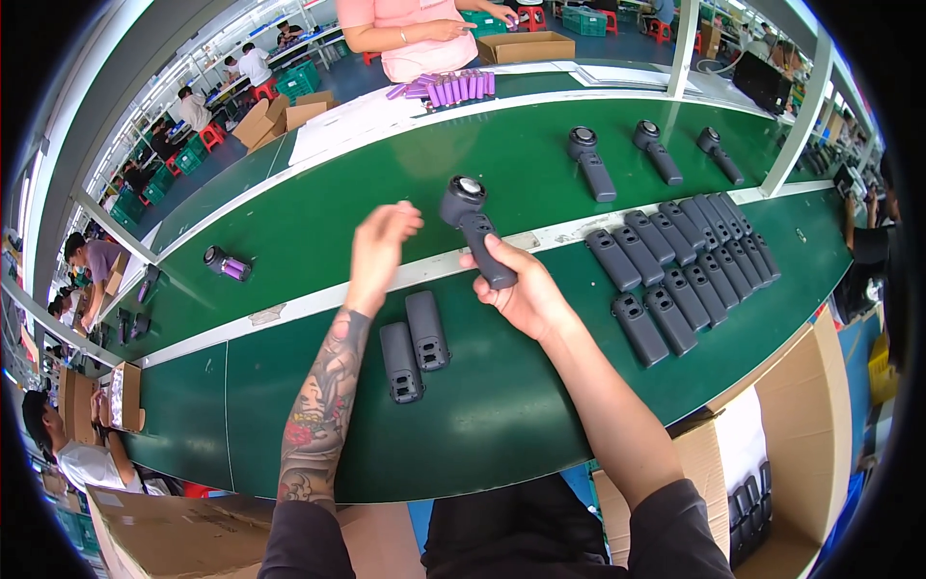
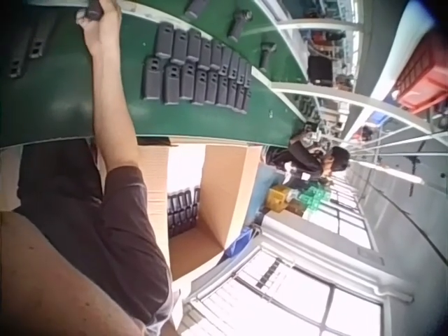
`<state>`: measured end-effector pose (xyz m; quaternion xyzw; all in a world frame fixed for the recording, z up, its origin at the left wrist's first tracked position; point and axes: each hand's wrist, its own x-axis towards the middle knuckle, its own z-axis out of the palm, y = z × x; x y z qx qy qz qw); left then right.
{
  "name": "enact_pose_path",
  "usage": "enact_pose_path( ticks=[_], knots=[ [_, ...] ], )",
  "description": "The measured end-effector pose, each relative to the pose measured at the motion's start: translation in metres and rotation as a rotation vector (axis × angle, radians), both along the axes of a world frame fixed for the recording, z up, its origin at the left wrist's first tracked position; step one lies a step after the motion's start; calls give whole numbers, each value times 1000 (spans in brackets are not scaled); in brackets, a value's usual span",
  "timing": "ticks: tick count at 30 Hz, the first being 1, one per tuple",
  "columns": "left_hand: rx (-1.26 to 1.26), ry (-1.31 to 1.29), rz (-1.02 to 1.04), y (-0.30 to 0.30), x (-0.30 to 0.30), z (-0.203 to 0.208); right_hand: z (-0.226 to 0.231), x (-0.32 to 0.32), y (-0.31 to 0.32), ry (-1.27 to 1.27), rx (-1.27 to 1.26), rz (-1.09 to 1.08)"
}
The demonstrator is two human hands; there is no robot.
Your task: Assembling handheld electronic devices by inserting internal components and batteries, then packing the finished units into a cardboard box.
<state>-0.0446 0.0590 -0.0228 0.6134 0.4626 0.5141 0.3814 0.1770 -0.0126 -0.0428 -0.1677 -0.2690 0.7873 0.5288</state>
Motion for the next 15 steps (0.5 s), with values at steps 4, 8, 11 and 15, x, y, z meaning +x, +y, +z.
enact_pose_path(
  ticks=[4,8,11,15],
  knots=[
    [267,297,547,47,-100,-33,-17,11,12,321,90,270],
    [146,712,1146,55,-188,-73,1,-5,2,-115,-59,-74],
    [-12,739,1369,63,-228,-90,-3,-17,-2,-407,-14,-312],
    [-162,653,1455,80,-258,-82,-5,-25,-3,-906,585,-722]
  ],
)
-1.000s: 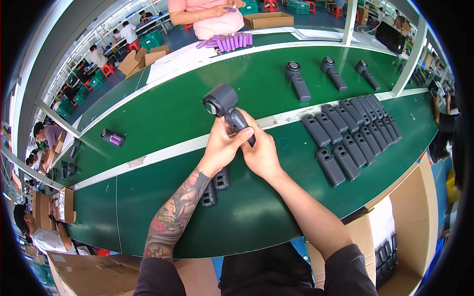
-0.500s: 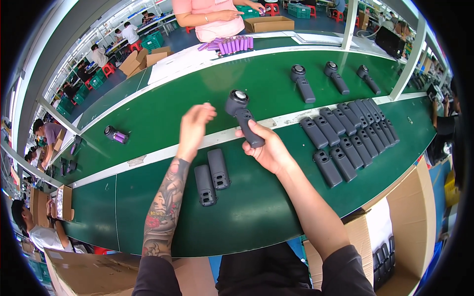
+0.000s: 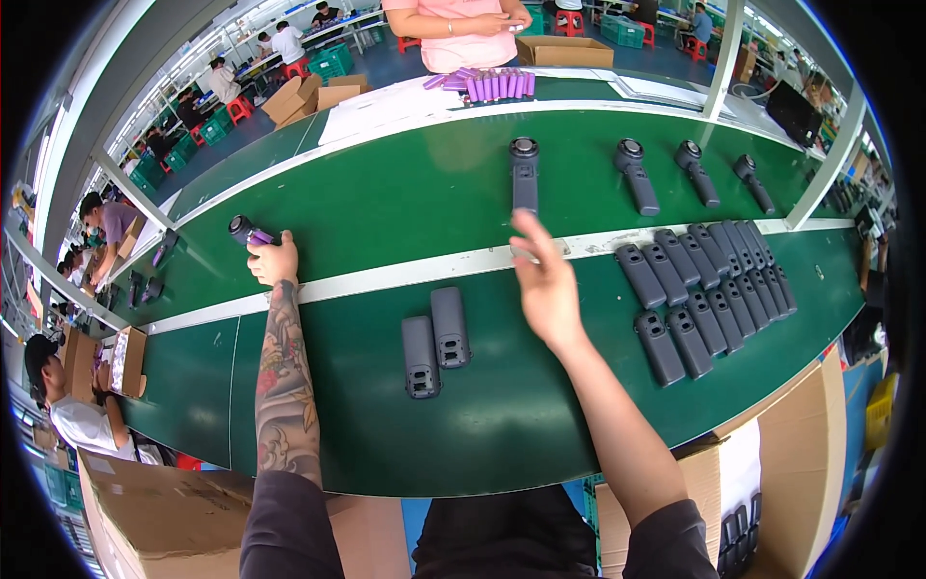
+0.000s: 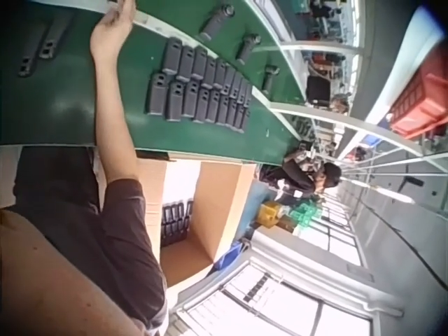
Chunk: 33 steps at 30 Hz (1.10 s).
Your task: Assembling handheld electronic devices by inserting internal components and batteries, then packing the finished units into a cardboard box.
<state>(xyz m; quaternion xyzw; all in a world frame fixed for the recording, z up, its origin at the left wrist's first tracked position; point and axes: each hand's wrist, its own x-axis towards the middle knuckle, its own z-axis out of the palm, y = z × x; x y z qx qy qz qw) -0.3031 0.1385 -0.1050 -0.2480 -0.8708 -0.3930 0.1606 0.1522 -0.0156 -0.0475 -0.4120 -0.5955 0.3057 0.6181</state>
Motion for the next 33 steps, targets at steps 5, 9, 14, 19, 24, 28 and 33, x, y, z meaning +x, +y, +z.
enact_pose_path(
  ticks=[5,9,14,19,24,28,33],
  knots=[
    [-309,-165,-92,0,-32,6,-17,-20,-16,-572,249,256],
    [-330,-224,-167,6,-74,5,-14,-21,-19,-761,232,290],
    [-328,-318,-222,17,-109,13,-6,-22,-22,-792,210,42],
    [-463,-124,-153,18,-54,4,-26,-13,-13,-833,192,-201],
    [-222,-620,-685,12,-47,25,-24,-10,-8,-840,34,-29],
    [88,-1088,-1113,-14,-67,58,10,-18,-13,-540,-161,169],
    [511,-1551,-1504,-72,151,92,-8,5,-2,105,-374,289]
  ],
)
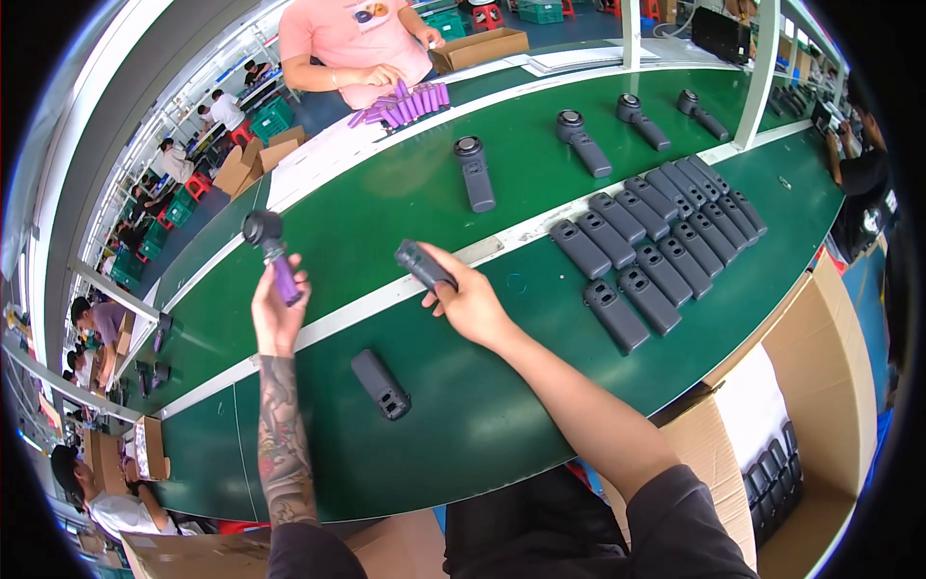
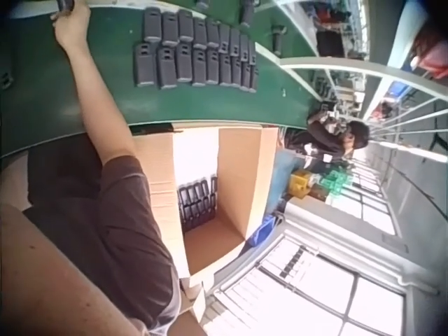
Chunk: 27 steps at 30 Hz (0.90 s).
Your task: Assembling handheld electronic devices by inserting internal components and batteries, then packing the finished units into a cardboard box.
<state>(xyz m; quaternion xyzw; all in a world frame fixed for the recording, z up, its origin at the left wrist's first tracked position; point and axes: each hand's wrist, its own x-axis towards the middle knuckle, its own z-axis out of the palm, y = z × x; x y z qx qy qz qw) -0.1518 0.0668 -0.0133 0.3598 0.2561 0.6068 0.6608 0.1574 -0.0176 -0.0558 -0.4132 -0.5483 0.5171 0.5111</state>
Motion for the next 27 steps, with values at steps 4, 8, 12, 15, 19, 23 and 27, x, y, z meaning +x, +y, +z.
enact_pose_path(
  ticks=[4,8,12,15,19,23,27],
  knots=[
    [-21,83,-217,-18,69,8,9,-9,3,284,-91,40],
    [26,314,-136,-37,114,-4,11,-9,3,327,-71,3],
    [7,308,10,-53,143,-4,12,-13,-4,219,131,-95],
    [15,250,-46,-58,142,-7,18,-16,-12,-198,326,-264],
    [6,201,-105,-63,144,-10,11,-24,-12,-388,452,-347],
    [2,185,-146,-67,149,-10,8,-29,-12,-464,507,-382],
    [21,221,-141,-70,151,-10,9,-27,-14,-543,481,-398]
  ],
)
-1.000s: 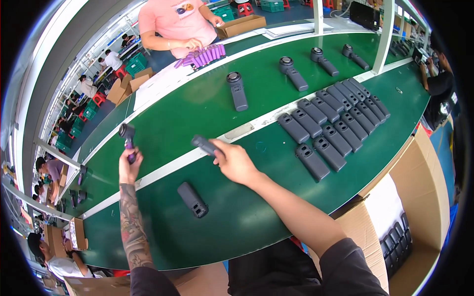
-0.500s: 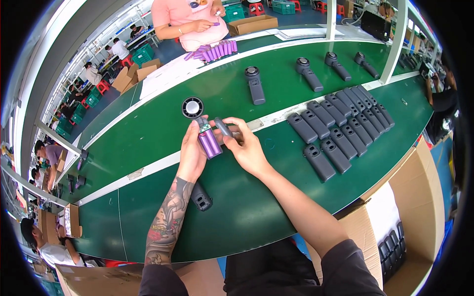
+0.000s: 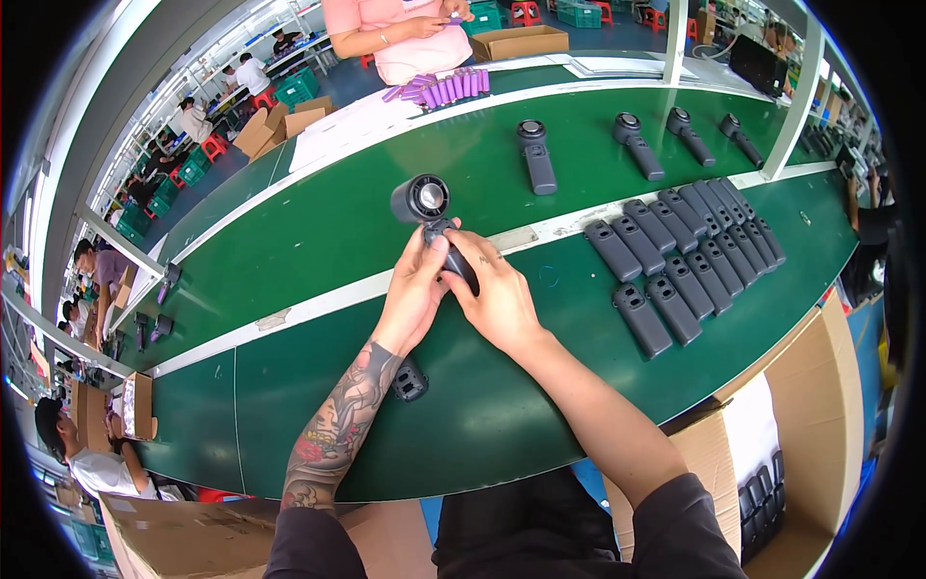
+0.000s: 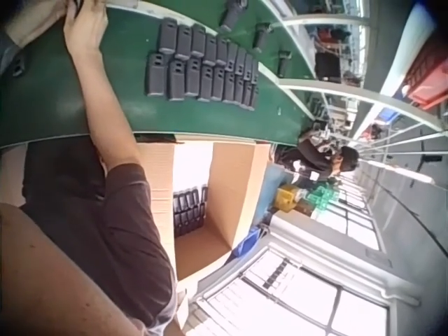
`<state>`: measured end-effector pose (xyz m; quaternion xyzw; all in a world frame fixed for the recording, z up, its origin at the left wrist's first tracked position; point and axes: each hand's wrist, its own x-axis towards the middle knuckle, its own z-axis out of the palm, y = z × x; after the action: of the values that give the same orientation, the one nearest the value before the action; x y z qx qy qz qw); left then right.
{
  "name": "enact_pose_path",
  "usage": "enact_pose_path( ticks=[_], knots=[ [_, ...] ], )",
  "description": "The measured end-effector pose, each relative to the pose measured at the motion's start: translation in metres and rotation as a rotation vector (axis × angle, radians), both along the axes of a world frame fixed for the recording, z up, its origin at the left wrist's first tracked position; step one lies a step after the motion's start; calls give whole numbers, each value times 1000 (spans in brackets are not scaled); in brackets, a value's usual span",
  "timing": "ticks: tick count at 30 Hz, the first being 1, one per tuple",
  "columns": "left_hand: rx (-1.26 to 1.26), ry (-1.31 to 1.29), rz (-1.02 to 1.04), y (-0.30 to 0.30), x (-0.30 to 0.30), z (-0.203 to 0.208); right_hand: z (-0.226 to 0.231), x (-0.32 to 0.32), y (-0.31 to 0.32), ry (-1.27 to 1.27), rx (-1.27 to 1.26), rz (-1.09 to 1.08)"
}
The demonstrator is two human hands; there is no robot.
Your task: Assembling handheld electronic devices by inserting internal components and batteries, then packing the finished units into a cardboard box.
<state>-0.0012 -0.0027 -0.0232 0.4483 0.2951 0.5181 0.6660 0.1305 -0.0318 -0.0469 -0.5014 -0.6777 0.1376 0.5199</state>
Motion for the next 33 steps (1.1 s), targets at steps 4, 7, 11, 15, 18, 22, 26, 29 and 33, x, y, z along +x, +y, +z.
enact_pose_path(
  ticks=[4,7,11,15,18,22,26,29,33],
  knots=[
    [73,151,-36,0,-2,-1,-1,6,3,-110,-10,-4],
    [82,150,-40,0,-4,-2,3,4,0,-112,-17,-1],
    [92,178,-53,3,-10,-5,-1,3,2,-18,-20,49],
    [93,264,-62,7,-17,-9,-13,2,11,272,-8,206],
    [85,256,-62,6,-16,-12,-15,-2,11,426,-261,216],
    [299,483,15,6,-11,-16,-10,4,9,383,-272,246],
    [521,692,71,6,-8,-11,-5,9,6,295,-208,275],
    [536,641,-4,8,-7,-1,-4,10,4,311,-226,276],
    [395,582,-42,6,-13,-9,8,3,-4,184,-331,192]
  ],
)
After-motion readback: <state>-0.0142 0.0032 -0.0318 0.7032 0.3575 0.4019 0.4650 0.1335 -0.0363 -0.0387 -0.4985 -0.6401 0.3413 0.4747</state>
